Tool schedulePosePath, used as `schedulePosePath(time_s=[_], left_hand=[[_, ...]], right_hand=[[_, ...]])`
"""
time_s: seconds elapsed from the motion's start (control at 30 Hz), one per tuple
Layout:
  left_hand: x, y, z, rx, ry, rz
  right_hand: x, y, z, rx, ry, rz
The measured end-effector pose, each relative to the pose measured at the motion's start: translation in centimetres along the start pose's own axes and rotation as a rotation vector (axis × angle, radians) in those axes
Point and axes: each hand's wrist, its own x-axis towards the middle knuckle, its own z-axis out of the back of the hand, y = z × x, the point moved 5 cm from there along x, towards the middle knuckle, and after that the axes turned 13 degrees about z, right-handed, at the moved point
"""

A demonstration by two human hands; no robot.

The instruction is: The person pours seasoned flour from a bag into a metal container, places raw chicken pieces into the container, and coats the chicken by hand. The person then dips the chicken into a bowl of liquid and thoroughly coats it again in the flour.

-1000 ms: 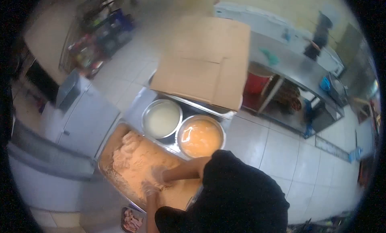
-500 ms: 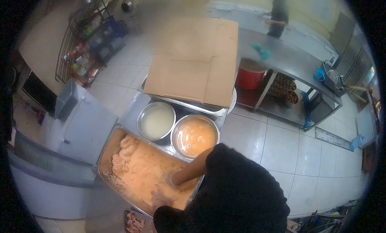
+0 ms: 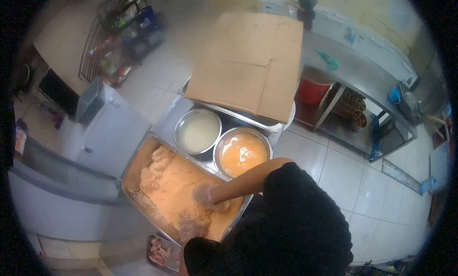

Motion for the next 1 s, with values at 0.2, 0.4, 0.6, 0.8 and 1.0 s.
schedulePosePath(time_s=[0.2,0.4,0.6,0.8,1.0], left_hand=[[6.6,-1.2,-9.7,0.462,0.142,0.095],[14.4,5.2,-15.0,-0.167,0.148,0.312],[3.4,3.4,-5.4,0.367,-0.279,-0.283],[2.1,-1.1,-5.2,0.442,-0.763,-0.275],[13.0,2.4,-13.6,0.173,-0.570,-0.111]], right_hand=[[1.7,0.1,-5.7,-0.128,-0.051,-0.180],[7.7,-5.9,-11.9,0.034,-0.513,0.117],[-6.2,4.2,9.0,0.143,0.238,-0.173],[-4.4,2.7,-0.1,0.052,0.050,-0.133],[2.4,-2.1,-2.4,-0.112,0.017,-0.256]])
